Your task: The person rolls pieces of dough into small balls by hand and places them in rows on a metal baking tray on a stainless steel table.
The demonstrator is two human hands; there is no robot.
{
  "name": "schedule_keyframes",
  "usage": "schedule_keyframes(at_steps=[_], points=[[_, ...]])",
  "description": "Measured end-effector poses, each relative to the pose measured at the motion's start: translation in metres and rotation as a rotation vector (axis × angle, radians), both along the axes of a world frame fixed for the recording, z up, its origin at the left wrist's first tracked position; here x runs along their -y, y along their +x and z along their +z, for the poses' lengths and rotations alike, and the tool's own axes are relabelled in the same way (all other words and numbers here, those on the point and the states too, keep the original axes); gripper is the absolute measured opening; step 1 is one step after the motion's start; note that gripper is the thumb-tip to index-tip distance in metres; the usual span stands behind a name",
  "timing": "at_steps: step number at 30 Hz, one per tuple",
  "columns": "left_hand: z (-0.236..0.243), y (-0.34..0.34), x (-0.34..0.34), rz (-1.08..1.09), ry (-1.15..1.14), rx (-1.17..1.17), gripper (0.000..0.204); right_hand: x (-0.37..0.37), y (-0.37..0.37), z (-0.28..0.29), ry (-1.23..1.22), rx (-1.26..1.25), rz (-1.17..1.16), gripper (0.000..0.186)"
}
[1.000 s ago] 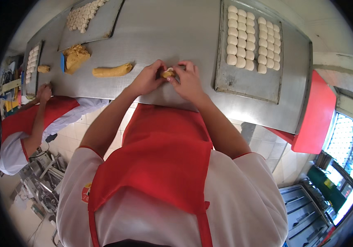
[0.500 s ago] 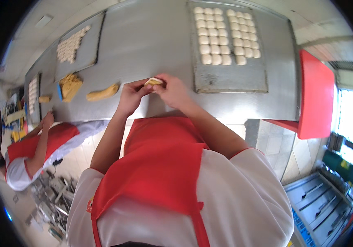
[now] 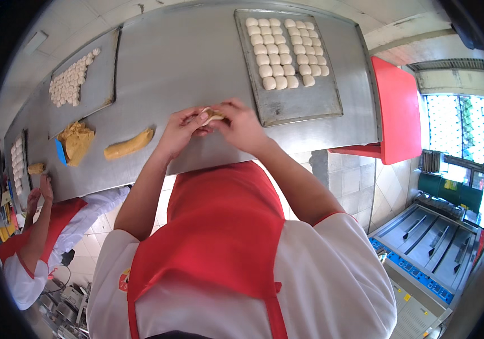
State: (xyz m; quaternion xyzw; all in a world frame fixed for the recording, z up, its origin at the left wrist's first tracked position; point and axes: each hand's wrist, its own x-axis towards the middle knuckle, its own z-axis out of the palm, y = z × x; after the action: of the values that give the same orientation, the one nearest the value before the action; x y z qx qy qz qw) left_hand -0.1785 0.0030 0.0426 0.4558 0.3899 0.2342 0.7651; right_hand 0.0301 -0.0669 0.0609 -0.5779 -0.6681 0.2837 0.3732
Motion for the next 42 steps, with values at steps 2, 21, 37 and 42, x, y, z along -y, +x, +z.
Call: schedule_keyframes(at_steps=[2, 21, 37, 42], points=[[-0.005, -0.009, 0.004, -0.056, 0.112, 0.02, 0.033, 0.0, 0.001, -0.003, -0.14, -0.161, -0.052, 0.033], [-0.081, -0.01, 0.064, -0.046, 1.061, -0.381, 0.088, 0.026, -0.083, -0.096, -0.108, -0.168, -0.325, 0.043], [-0.07, -0.035, 0.025, 0.594, 0.584, -0.343, 0.031, -0.078, -0.079, -0.097, 0.186, 0.64, -0.197, 0.041], [-0.072, -0.03, 0.011, 0.228, 0.733, -0.47, 0.037, -0.031, -0.025, -0.074, -0.287, 0.061, -0.001, 0.034]])
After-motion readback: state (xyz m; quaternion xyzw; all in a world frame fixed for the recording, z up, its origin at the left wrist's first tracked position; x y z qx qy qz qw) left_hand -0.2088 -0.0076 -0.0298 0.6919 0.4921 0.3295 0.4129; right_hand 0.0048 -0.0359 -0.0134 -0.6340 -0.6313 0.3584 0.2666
